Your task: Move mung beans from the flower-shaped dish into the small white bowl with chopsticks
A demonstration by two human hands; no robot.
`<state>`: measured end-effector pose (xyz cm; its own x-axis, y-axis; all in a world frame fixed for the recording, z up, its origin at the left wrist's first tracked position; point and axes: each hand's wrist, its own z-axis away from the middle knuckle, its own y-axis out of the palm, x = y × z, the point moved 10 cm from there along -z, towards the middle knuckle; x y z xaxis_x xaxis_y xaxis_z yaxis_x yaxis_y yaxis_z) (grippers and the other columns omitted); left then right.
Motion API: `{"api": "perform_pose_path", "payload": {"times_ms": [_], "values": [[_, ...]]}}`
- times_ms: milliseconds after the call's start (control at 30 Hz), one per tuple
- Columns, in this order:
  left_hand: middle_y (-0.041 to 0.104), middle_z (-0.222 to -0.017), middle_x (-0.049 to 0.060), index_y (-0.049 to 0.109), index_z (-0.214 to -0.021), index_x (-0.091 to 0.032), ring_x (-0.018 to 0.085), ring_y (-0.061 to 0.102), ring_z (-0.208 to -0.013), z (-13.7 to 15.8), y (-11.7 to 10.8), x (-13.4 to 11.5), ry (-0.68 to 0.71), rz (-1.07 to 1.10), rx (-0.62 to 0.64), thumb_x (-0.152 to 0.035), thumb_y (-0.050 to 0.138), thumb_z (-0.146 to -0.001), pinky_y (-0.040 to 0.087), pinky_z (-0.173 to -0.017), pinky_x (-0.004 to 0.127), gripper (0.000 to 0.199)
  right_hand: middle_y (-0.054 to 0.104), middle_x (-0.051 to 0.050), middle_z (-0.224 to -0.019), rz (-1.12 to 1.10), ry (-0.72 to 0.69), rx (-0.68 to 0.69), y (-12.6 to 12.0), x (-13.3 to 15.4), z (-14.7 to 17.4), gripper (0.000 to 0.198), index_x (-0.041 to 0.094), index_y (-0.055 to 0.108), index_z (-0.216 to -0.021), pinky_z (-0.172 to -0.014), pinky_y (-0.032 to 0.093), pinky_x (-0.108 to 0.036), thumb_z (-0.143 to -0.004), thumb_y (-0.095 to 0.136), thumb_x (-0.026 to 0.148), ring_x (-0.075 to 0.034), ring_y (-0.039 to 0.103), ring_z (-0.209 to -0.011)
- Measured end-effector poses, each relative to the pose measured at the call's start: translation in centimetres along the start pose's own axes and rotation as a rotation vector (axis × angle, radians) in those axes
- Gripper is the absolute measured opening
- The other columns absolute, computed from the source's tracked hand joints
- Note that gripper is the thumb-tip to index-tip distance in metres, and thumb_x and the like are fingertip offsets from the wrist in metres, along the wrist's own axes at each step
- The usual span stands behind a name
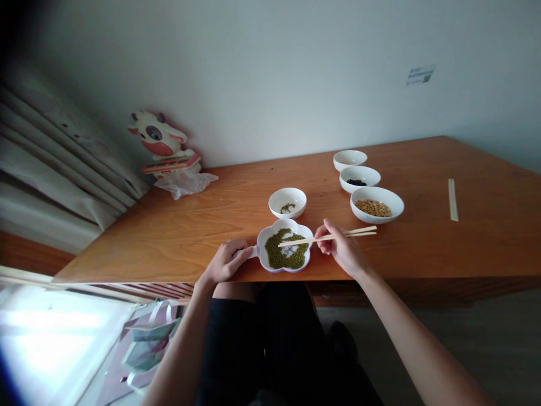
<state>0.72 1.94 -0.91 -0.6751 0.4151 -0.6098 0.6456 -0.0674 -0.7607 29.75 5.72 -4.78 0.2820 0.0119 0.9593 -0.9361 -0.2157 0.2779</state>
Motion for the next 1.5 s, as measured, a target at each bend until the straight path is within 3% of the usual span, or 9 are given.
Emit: {"api": "perform_pose_path", "payload": {"times_ms": [200, 300, 467, 867, 933, 1067, 1167, 1267, 1500], "values": [[0.060, -0.073, 0.003, 0.057, -0.074, -0.019, 0.018, 0.053, -0.070, 0.6, 0.2, -0.4, -0.001, -0.024, -0.003, -0.052, 0.046, -0.107, 0.039, -0.071, 0.031, 0.049, 0.062, -0.005, -0.068, 0.045, -0.095, -0.069, -0.3, 1.7, 1.6, 0.054, 0.023, 0.071, -0.072, -0.053, 0.040, -0.032, -0.101, 0.053, 0.065, -0.017, 0.052, -0.058], [0.060, -0.074, 0.004, 0.056, -0.074, -0.019, 0.019, 0.053, -0.071, 0.6, 0.3, -0.5, -0.008, -0.029, 0.007, -0.052, 0.044, -0.108, 0.040, -0.073, 0.032, 0.049, 0.063, -0.007, -0.071, 0.099, -0.131, -0.108, -0.7, 2.4, 2.8, 0.060, 0.024, 0.073, -0.073, -0.056, 0.042, -0.035, -0.103, 0.045, 0.068, -0.020, 0.055, -0.062], [0.059, -0.074, 0.005, 0.053, -0.076, -0.020, 0.020, 0.052, -0.071, 0.7, 0.5, -0.8, -0.003, -0.037, 0.039, -0.049, 0.043, -0.109, 0.040, -0.073, 0.033, 0.045, 0.068, -0.008, -0.079, 0.182, -0.178, -0.195, -1.7, 2.6, 5.2, 0.047, 0.026, 0.077, -0.083, -0.062, 0.045, -0.037, -0.101, 0.056, 0.064, -0.023, 0.059, -0.069], [0.067, -0.084, 0.007, 0.059, -0.089, -0.022, 0.024, 0.061, -0.078, 1.2, 0.8, -0.5, -0.008, -0.020, 0.078, -0.050, 0.054, -0.106, 0.046, -0.072, 0.035, 0.033, 0.048, -0.003, -0.067, -0.004, -0.074, -0.366, -4.8, 1.7, 3.4, 0.045, 0.026, 0.065, -0.069, -0.051, 0.037, -0.035, -0.104, 0.053, 0.052, -0.018, 0.043, -0.056], [0.070, -0.091, 0.007, 0.062, -0.099, -0.023, 0.025, 0.066, -0.082, 1.4, 1.1, -0.7, 0.031, -0.008, 0.090, -0.055, 0.068, -0.098, 0.050, -0.073, 0.035, 0.033, 0.045, -0.003, -0.066, -0.014, -0.072, -0.370, -4.9, 1.5, 3.9, 0.045, 0.027, 0.064, -0.067, -0.052, 0.037, -0.036, -0.104, 0.053, 0.051, -0.018, 0.042, -0.057], [0.074, -0.116, 0.008, 0.055, -0.137, -0.027, 0.025, 0.073, -0.098, 2.0, 0.4, -1.5, 0.165, 0.021, -0.028, -0.054, 0.086, -0.085, 0.059, -0.086, 0.035, 0.066, 0.043, -0.003, -0.067, -0.019, -0.065, -0.372, -5.0, 1.3, 4.4, 0.045, 0.026, 0.064, -0.067, -0.053, 0.038, -0.036, -0.104, 0.053, 0.049, -0.019, 0.041, -0.059], [0.074, -0.120, 0.008, 0.050, -0.153, -0.031, 0.021, 0.073, -0.099, 2.9, 0.4, -2.5, 0.325, -0.075, -0.069, -0.032, 0.072, -0.102, 0.062, -0.085, 0.031, 0.056, 0.043, -0.004, -0.066, -0.014, -0.050, -0.365, -5.0, 1.2, 4.4, 0.046, 0.027, 0.065, -0.066, -0.054, 0.038, -0.037, -0.104, 0.051, 0.048, -0.020, 0.041, -0.059], [0.072, -0.131, 0.011, 0.045, -0.163, -0.028, 0.021, 0.073, -0.104, 3.7, 1.3, -2.8, 0.402, -0.165, 0.004, -0.014, 0.050, -0.109, 0.064, -0.089, 0.034, 0.056, 0.042, -0.004, -0.064, -0.006, -0.034, -0.355, -5.0, 1.2, 4.4, 0.048, 0.027, 0.066, -0.065, -0.054, 0.039, -0.038, -0.104, 0.050, 0.050, -0.020, 0.041, -0.059], [0.072, -0.132, 0.013, 0.041, -0.166, -0.025, 0.021, 0.072, -0.108, 3.9, 0.8, -2.5, 0.412, -0.112, -0.048, -0.010, 0.049, -0.109, 0.064, -0.092, 0.033, 0.059, 0.042, -0.005, -0.059, -0.029, -0.032, -0.375, -5.0, 1.4, 4.6, 0.048, 0.027, 0.066, -0.064, -0.055, 0.041, -0.037, -0.104, 0.051, 0.046, -0.022, 0.042, -0.062]]}}
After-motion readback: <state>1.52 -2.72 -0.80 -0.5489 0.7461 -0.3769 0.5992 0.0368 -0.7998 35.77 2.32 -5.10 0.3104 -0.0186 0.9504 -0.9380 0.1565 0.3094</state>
